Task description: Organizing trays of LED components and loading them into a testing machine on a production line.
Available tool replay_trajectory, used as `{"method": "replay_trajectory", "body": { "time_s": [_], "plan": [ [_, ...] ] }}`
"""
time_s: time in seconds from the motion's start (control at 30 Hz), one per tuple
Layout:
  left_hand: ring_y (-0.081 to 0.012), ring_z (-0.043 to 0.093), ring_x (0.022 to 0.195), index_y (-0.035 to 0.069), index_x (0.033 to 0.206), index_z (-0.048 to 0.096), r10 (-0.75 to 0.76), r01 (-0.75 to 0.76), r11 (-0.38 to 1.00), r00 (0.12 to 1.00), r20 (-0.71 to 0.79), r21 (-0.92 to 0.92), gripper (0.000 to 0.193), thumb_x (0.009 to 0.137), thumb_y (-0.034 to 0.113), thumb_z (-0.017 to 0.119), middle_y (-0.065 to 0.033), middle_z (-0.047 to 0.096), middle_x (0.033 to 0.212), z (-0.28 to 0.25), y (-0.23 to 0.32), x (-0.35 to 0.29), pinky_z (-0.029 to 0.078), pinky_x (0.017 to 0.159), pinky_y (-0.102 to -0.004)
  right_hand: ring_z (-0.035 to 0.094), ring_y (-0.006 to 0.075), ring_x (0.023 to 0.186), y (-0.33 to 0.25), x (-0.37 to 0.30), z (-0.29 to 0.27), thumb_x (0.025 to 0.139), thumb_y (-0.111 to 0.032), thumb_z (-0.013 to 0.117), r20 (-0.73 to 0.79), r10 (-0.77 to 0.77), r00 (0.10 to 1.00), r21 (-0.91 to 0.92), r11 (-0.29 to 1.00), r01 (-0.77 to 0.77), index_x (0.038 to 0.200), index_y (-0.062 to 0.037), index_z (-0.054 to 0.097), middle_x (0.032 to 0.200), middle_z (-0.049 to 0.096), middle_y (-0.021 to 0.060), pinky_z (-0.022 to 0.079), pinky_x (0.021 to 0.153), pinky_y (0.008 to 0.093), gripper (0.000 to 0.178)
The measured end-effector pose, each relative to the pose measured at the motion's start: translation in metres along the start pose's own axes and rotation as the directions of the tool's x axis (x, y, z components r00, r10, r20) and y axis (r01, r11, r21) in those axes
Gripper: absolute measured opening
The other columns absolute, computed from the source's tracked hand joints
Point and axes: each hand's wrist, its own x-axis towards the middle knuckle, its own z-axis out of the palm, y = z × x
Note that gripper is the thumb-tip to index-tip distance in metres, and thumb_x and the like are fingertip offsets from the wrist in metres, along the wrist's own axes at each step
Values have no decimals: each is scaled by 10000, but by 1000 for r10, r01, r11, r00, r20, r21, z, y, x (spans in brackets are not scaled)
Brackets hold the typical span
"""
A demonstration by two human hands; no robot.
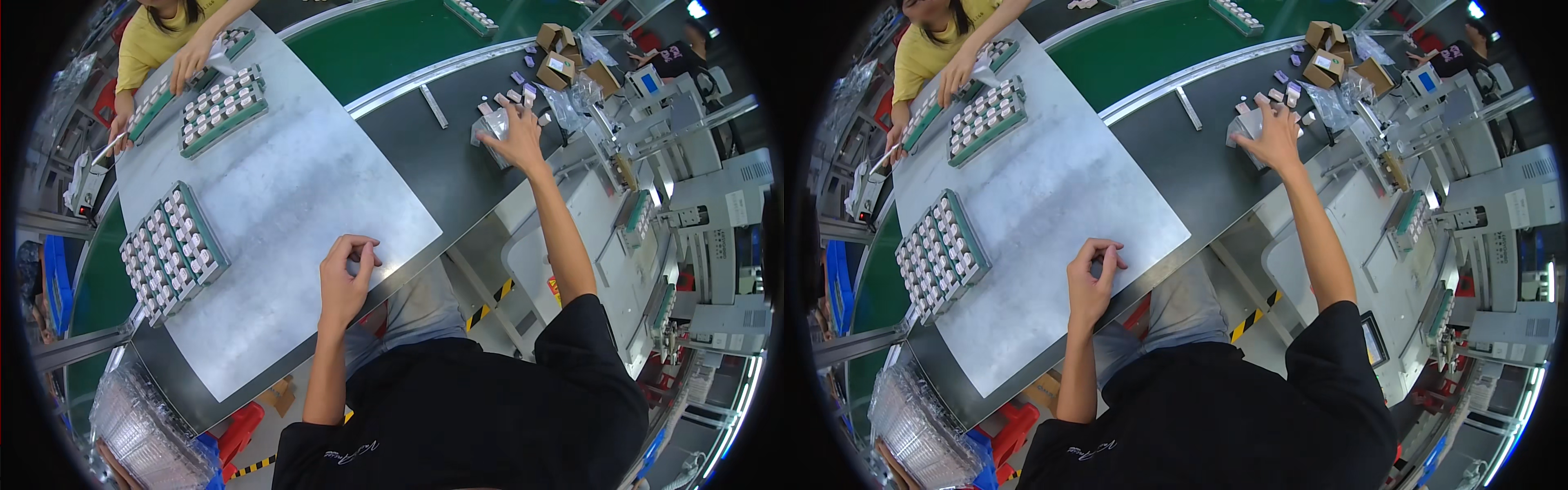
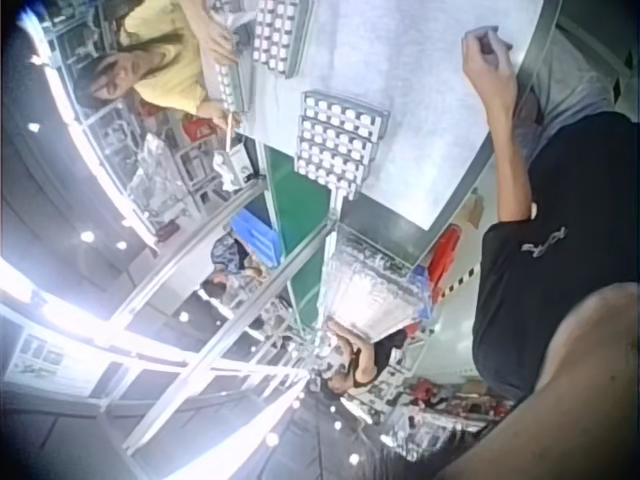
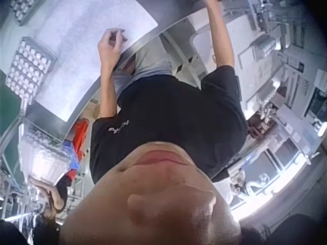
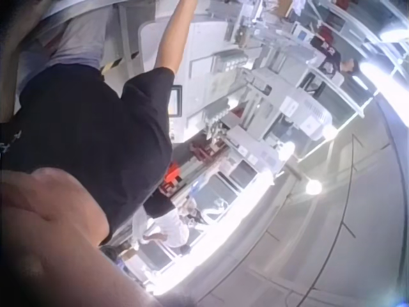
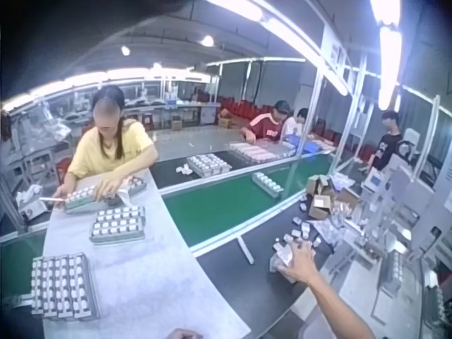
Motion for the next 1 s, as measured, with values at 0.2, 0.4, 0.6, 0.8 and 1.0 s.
{"method": "replay_trajectory", "body": {
  "time_s": [0.2,0.4,0.6,0.8,1.0],
  "plan": [
    [-145,677,722,-17,974,665,8,-8,1000,1000,0,5,84,973,40,603,-84,669,819,1,-4,-1,493,679,-272,475,425,1263,18,-12,14,747,-440,821,30,-20,999,69,997,17,1453,-158,506,1340,526,241,349,1072,551,823],
    [-144,678,722,-15,971,665,3,-3,1000,1000,-11,5,87,976,45,603,-84,669,819,2,-4,-2,492,682,-271,500,427,1180,0,-21,5,697,-316,827,24,-20,1000,97,995,18,1299,-146,555,1262,517,241,417,994,525,682],
    [-140,670,718,-14,971,666,0,0,1000,1000,-12,14,88,977,48,605,-84,671,823,1,-2,-1,490,680,-269,549,403,1078,-20,-43,0,669,-301,848,-3,58,998,103,993,-57,1241,-155,578,1172,581,192,429,977,515,649],
    [-143,666,762,-3,983,675,-11,11,1000,1000,-12,-6,83,973,48,611,-84,683,841,6,0,0,488,709,-272,575,356,1094,-11,-56,-6,666,-252,884,-188,-10,982,355,932,78,1212,-116,616,1177,616,141,468,953,467,623],
    [-238,682,934,3,1130,673,199,-194,978,977,71,-80,197,986,130,627,-147,736,1022,69,43,42,508,763,-319,568,196,1166,-6,-88,4,693,-75,877,-282,231,931,760,646,70,1288,-64,536,1233,543,60,477,1006,345,686]
  ]
}}
